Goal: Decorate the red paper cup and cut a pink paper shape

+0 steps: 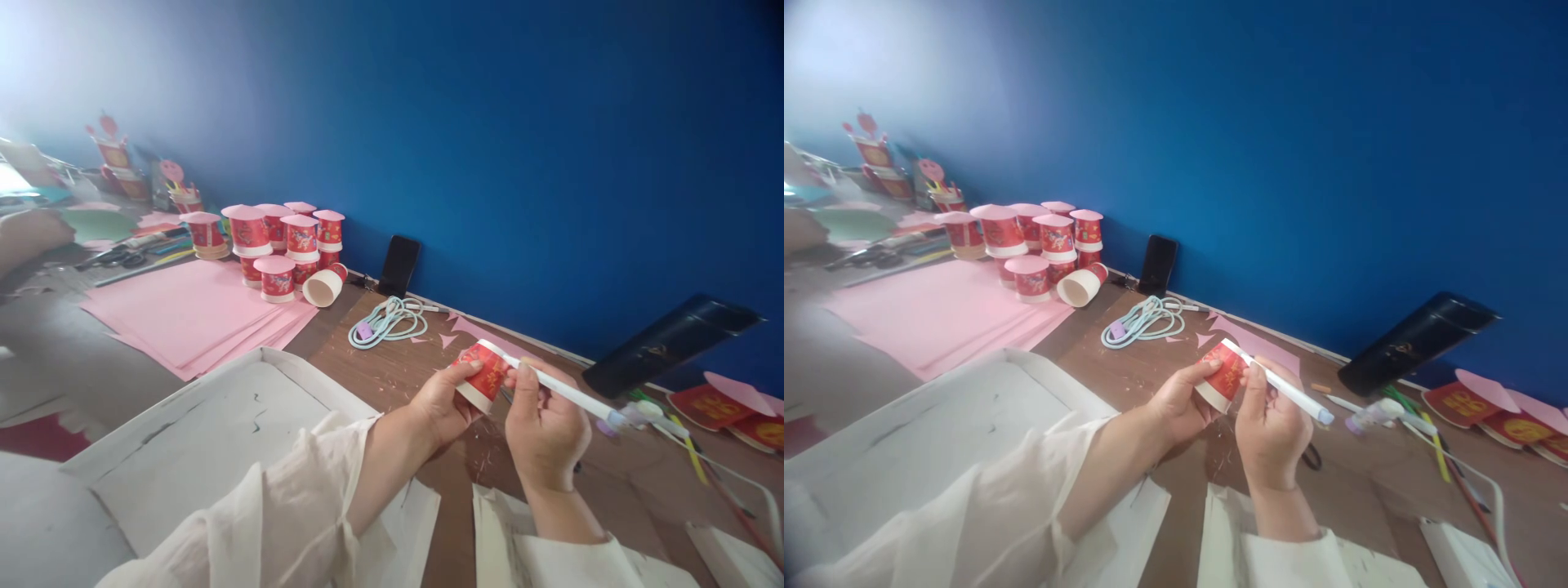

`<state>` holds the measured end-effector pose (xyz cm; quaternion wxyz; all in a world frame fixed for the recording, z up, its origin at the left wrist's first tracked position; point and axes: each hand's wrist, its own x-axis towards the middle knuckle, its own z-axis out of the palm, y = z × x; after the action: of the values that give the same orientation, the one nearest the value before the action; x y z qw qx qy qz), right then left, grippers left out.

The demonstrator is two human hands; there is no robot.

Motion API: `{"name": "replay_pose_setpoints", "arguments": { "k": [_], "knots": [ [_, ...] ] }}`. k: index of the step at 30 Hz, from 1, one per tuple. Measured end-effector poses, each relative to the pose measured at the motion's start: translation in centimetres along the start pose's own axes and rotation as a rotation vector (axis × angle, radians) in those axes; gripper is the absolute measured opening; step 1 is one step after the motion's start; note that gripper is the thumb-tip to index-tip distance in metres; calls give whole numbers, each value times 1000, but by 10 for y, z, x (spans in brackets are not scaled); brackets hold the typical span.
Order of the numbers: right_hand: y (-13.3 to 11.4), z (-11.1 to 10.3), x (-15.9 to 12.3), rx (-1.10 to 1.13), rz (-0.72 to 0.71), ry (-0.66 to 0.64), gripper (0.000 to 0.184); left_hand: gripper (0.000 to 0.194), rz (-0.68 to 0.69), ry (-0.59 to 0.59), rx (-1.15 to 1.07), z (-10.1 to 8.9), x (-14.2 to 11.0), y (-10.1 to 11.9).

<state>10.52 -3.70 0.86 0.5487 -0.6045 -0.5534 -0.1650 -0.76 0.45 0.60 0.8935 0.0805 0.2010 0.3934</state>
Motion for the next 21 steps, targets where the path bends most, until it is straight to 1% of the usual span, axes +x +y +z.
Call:
{"name": "replay_pose_setpoints", "arguments": {
  "k": [4, 9, 13, 21],
  "knots": [
    [-1, -1, 0, -1, 1, 6, 29, 21, -14, 8, 7, 0, 0, 1],
    [-2, -1, 1, 5, -1, 18, 28, 25, -4, -12, 5, -1, 0, 1],
    [-1, 0, 1, 1, -5, 22, 29, 23, -9, -5, -2, -1, 1, 1],
    [1, -1, 0, 4, 8, 33, 30, 22, -17, -34, -19, -1, 0, 1]
  ]
}}
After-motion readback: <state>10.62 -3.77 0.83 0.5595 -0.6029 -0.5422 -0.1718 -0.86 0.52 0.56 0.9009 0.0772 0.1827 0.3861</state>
